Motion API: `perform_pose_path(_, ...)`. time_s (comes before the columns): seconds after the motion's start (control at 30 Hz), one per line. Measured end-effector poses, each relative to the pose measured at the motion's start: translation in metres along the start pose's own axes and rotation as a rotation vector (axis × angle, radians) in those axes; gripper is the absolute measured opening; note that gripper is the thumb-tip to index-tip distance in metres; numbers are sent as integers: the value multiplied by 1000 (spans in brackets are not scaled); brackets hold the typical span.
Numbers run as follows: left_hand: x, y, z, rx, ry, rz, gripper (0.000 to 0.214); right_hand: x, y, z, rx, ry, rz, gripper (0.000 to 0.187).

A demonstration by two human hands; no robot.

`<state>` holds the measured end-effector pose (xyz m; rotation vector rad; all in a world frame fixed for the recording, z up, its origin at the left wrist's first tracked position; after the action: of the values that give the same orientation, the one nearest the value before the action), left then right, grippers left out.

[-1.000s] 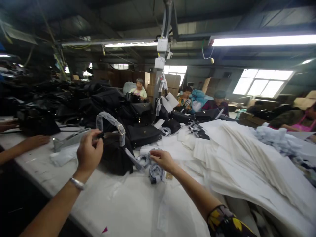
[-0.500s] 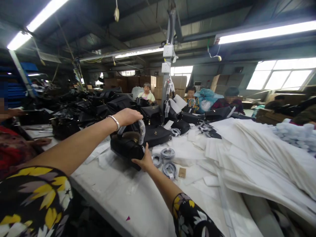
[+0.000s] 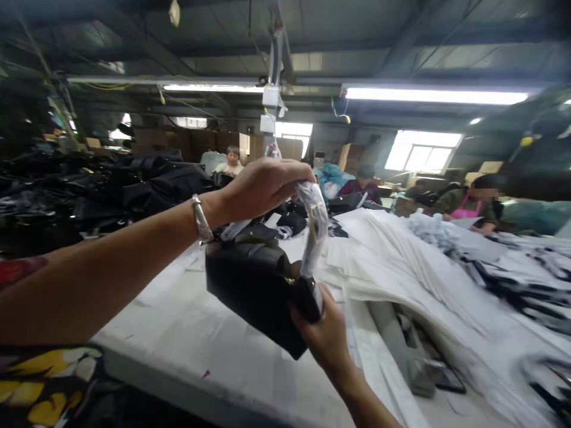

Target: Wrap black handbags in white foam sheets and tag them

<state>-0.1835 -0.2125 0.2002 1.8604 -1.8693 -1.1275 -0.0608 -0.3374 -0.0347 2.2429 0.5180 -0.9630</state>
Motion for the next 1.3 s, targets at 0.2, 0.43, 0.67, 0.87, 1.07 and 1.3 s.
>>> perform_pose_path(0.2, 5, -28, 32, -27, 17, 382, 24, -25, 44, 90, -84, 295, 333, 70)
perform_pose_path(0.43, -39, -141, 181, -418, 469, 348, 33, 26, 52, 106, -391, 295, 443, 56)
perform_pose_path(0.67, 53, -136, 232, -249, 804, 121, 49, 92, 28, 91, -527, 170, 663, 93)
perform_pose_path(0.87, 154, -171, 242, -495, 584, 330, 73, 104, 30, 62, -585, 179, 682, 60)
perform_pose_path(1.07, 177, -169, 248, -560, 555, 410, 68, 81, 57, 90, -613, 115, 809, 28)
perform_pose_path(1.3, 192, -177, 217, -608, 324, 307, 95, 68, 62, 101, -736, 287, 733, 77)
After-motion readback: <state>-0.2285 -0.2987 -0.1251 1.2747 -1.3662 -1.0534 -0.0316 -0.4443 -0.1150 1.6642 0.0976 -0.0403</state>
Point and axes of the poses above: each hand's wrist, its own z-axis away from the middle knuckle, its own y-axis out of the back of the hand, x = y × z, the point moved 3 cm from there along -z, towards the middle knuckle, and after that the axes turned 7 degrees about -y, right-handed, at the moved point
